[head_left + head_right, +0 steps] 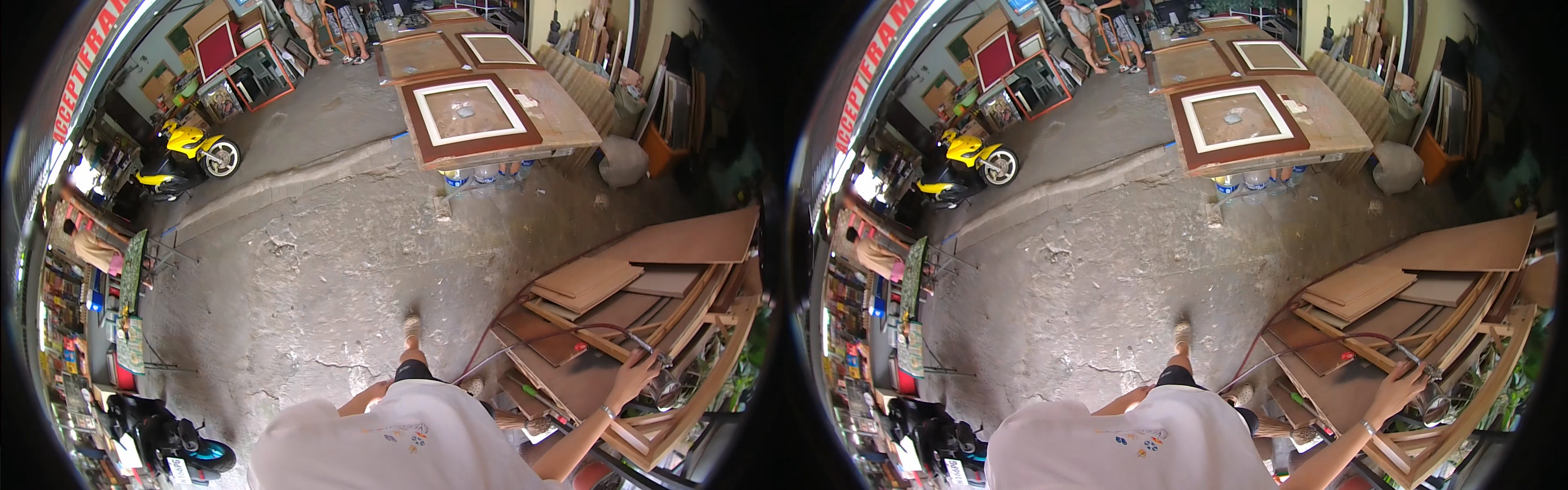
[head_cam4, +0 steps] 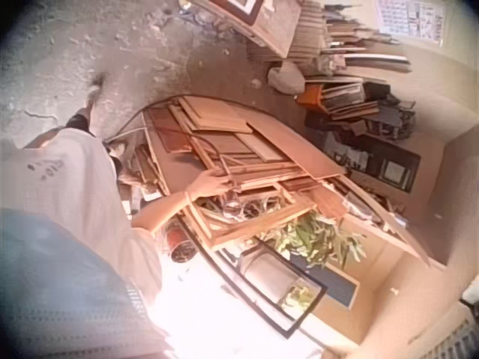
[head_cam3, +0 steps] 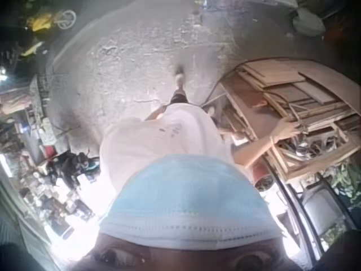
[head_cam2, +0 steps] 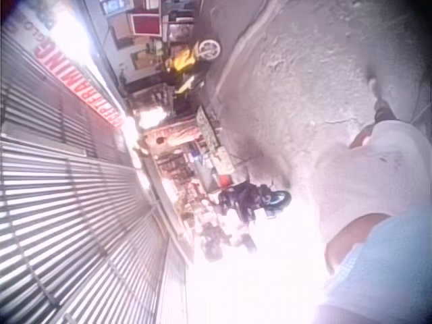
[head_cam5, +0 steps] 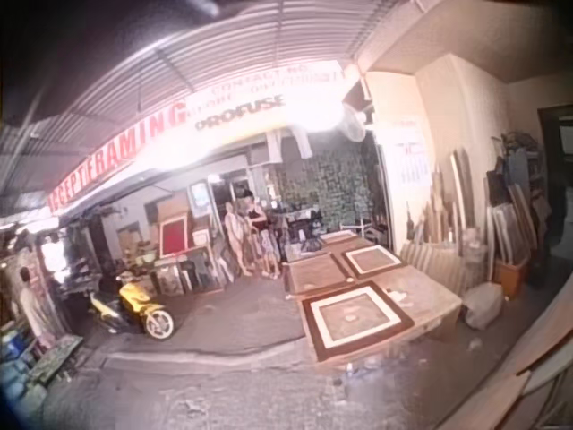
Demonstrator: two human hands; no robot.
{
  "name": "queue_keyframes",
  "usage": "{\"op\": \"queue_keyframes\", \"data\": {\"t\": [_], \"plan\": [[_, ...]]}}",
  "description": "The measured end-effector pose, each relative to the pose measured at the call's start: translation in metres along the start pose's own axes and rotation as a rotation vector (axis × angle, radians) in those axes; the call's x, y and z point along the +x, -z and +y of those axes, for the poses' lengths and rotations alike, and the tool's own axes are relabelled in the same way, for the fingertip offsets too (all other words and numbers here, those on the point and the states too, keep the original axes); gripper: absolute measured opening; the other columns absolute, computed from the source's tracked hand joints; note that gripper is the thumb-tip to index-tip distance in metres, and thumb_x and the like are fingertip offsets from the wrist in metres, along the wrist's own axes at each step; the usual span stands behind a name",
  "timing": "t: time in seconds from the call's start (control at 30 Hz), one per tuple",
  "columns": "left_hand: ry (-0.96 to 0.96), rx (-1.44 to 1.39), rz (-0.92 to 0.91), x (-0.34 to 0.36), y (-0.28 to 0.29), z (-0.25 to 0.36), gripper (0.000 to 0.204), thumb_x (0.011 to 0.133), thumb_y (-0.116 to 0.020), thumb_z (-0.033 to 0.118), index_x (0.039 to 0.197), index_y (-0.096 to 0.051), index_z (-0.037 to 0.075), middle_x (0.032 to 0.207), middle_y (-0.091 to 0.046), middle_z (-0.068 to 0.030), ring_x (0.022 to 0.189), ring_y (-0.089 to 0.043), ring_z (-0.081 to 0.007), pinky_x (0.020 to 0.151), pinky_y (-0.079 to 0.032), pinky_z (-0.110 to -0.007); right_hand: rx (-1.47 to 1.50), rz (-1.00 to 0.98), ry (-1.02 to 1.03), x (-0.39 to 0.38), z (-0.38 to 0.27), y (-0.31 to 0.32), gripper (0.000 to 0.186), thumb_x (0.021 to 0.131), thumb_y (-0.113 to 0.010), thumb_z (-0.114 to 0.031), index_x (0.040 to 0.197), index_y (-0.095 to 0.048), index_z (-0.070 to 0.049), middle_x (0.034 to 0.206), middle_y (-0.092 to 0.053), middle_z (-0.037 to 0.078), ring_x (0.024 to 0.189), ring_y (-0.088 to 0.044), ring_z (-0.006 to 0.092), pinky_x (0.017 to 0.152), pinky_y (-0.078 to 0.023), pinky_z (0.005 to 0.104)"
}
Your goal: The person uses a spray gun to apply finish to a wooden chair frame, moving around it to cover different sides. After finishing, the person walks to a nearby rack, places the spray gun down, and then picks up the chair frame to carry it away.
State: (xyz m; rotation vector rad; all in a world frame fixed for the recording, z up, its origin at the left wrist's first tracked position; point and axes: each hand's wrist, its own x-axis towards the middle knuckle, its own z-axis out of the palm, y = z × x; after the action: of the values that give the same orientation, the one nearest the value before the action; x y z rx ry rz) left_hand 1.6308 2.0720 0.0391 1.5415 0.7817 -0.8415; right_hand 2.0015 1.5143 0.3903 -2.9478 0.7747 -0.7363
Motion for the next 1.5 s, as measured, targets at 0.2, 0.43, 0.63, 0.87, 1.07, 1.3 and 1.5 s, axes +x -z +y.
{"op": "queue_keyframes", "data": {"t": [0.2,0.43,0.63,0.87,1.07,1.3,1.5], "plan": [[0.123,0.196,0.175,0.024,0.087,0.009,0.066,0.092,-0.059,0.061,0.116,-0.066,-0.001,0.082,-0.073,-0.0156,0.068,-0.071,-0.0252,0.064,-0.055,-0.039,0.25,-0.239,0.273,-0.077,-0.096,0.019,0.05,0.098,-0.059,-0.028,0.14,-0.047,-0.003,0.136,-0.045,0.027,0.121,-0.052,0.0438,0.099,-0.047,0.0468],[-0.13,0.163,0.331,0.087,0.236,0.067,0.055,0.095,-0.057,0.053,0.108,-0.069,0.001,0.098,-0.071,-0.0243,0.094,-0.07,-0.0357,0.081,-0.053,-0.046,0.396,-1.076,0.665,-0.2,-0.254,-0.012,0.043,0.091,-0.07,-0.026,0.124,-0.062,0.0,0.116,-0.065,0.02,0.095,-0.065,0.0305,0.084,-0.053,0.0383],[-0.231,-0.369,0.414,0.069,0.336,0.095,0.047,0.097,-0.061,0.043,0.112,-0.062,-0.002,0.094,-0.07,-0.0124,0.082,-0.068,-0.0198,0.07,-0.056,-0.034,0.522,-1.301,0.75,-0.271,-0.418,-0.001,0.041,0.094,-0.066,-0.026,0.125,-0.062,0.001,0.109,-0.069,0.02,0.087,-0.066,0.026,0.081,-0.055,0.0346],[0.016,-0.714,0.509,0.013,0.362,0.012,0.038,0.099,-0.056,0.042,0.115,-0.061,0.008,0.1,-0.07,-0.0081,0.075,-0.066,-0.0178,0.063,-0.051,-0.032,0.684,-1.469,0.358,-0.327,-0.414,-0.152,0.029,0.094,-0.063,-0.026,0.107,-0.067,0.0,0.083,-0.067,0.011,0.068,-0.065,0.0228,0.062,-0.053,0.0357],[0.331,-0.749,0.378,-0.046,0.331,-0.081,0.036,0.098,-0.055,0.046,0.11,-0.061,0.013,0.094,-0.069,-0.0048,0.073,-0.065,-0.0206,0.069,-0.049,-0.041,0.195,-1.683,0.028,-0.364,-0.384,-0.151,0.025,0.097,-0.06,-0.028,0.088,-0.061,-0.005,0.073,-0.06,0.01,0.055,-0.059,0.0212,0.045,-0.048,0.0357],[0.323,-0.898,0.472,-0.038,0.35,-0.052,0.031,0.097,-0.058,0.043,0.108,-0.061,0.015,0.093,-0.068,-0.0035,0.07,-0.064,-0.0179,0.065,-0.049,-0.037,0.202,-1.752,0.39,-0.394,-0.48,-0.17,0.021,0.095,-0.063,-0.024,0.088,-0.062,-0.004,0.071,-0.061,0.009,0.055,-0.06,0.021,0.045,-0.048,0.0366],[0.188,-1.082,0.681,0.004,0.431,-0.01,0.037,0.095,-0.063,0.036,0.112,-0.059,0.004,0.094,-0.068,-0.0114,0.076,-0.066,-0.0194,0.061,-0.053,-0.031,0.284,-1.849,0.688,-0.415,-0.653,-0.231,0.016,0.093,-0.065,-0.019,0.088,-0.063,-0.004,0.071,-0.061,0.007,0.055,-0.059,0.0204,0.044,-0.047,0.0355]]}}
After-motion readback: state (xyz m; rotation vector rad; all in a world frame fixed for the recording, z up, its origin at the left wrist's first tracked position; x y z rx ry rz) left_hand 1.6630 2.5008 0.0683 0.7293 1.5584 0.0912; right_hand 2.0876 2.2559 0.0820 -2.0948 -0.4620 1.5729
